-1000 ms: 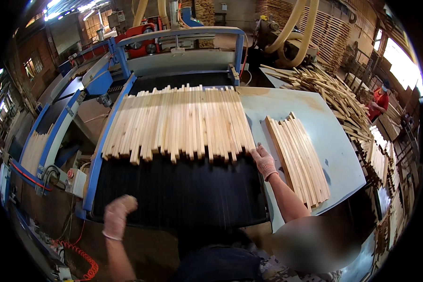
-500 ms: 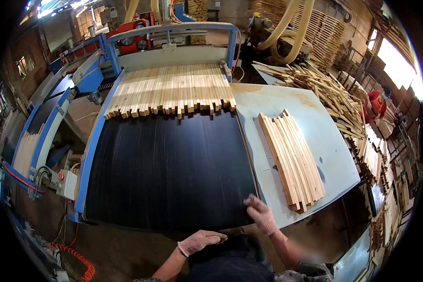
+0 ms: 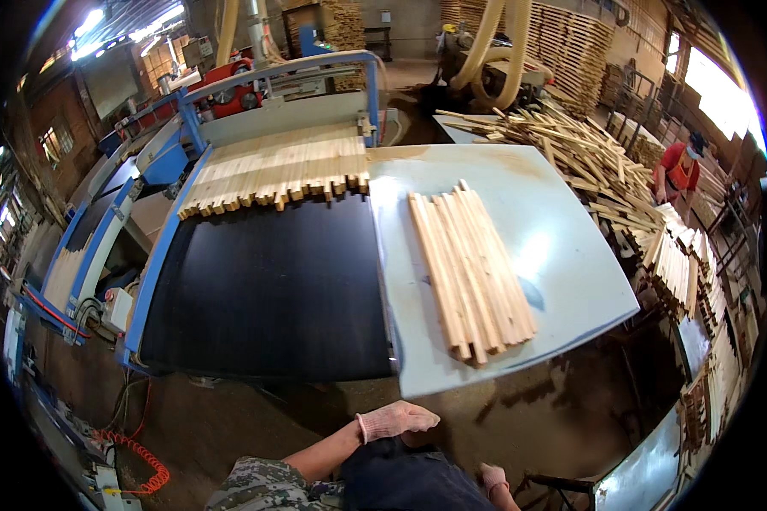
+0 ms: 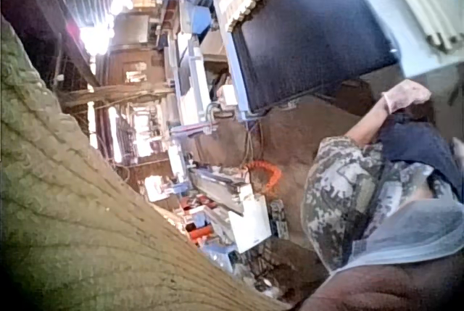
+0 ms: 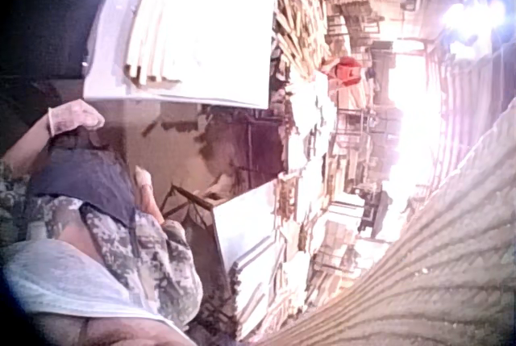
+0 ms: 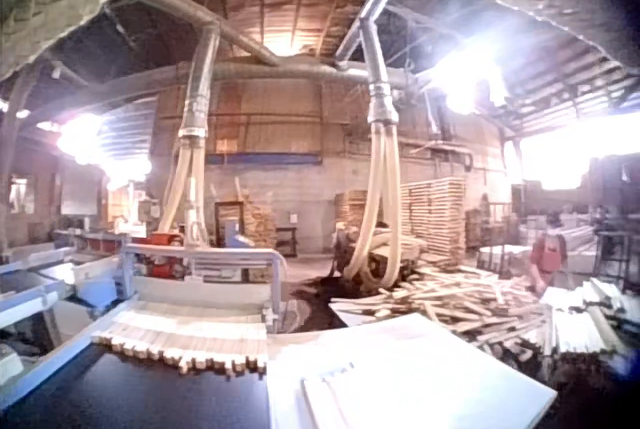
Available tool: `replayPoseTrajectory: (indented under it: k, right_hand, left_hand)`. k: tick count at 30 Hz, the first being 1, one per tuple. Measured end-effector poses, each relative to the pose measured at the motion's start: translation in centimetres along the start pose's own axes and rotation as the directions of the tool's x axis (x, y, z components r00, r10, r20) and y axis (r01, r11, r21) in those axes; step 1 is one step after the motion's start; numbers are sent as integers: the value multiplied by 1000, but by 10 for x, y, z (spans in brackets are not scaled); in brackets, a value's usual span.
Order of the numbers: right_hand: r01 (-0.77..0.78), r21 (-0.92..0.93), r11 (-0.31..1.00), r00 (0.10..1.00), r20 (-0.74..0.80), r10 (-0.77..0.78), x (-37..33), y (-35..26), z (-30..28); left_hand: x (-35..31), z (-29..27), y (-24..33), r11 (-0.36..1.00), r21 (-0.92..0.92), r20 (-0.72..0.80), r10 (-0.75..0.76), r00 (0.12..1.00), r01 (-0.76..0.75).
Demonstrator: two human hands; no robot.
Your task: The person sorts and aligns wood strips on a table, places them onto a conveyor belt, and retrieves a stack of wood strips from a nearby sorting station to continue the process.
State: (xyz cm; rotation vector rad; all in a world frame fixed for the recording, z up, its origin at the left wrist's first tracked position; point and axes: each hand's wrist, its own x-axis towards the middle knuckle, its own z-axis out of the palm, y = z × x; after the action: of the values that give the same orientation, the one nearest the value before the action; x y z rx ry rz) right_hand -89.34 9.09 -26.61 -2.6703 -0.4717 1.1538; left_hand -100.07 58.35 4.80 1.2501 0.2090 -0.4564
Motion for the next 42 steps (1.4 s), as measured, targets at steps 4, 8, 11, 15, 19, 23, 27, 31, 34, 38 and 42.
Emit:
replayPoseTrajectory:
  k: [4,8,11,15,19,23,27,31,34,38,42]
  right_hand:
    - [-60,-27,998,994,95,63,-89,57,-6]
    - [-54,-6,999,998,25,54,-139,107,-1]
    - [-3,-65,998,995,-102,-4,-151,128,14]
    - [-98,683,723,939,-178,295,-145,132,5]
    - [-211,683,699,919,-104,380,-137,129,7]
    - [-204,517,831,920,-188,343,-141,137,38]
    - [-357,519,777,910,4,415,-148,146,21]
    - [-416,414,810,908,148,391,-140,185,-13]
    - [-346,435,831,922,-6,387,-130,206,-59]
    - [-179,898,-402,654,414,633,-91,234,-154]
    - [-83,934,-347,646,315,695,-61,252,-254]
  left_hand:
    - [64,92,1,998,-27,-46,-66,997,65]
    - [126,165,-7,988,-80,78,-125,989,131]
    - [165,204,2,976,-29,123,-213,969,218]
    - [204,247,25,970,-11,93,-241,966,243]
    - [260,282,17,929,130,170,-364,916,345]
    - [307,314,34,900,199,233,-429,873,389]
    - [373,335,46,896,258,358,-435,826,360]
    - [453,354,62,894,231,392,-447,804,385]
    - [520,368,80,899,212,415,-437,798,382]
    - [593,391,118,910,232,424,-413,806,344]
    - [650,403,144,923,262,455,-376,807,282]
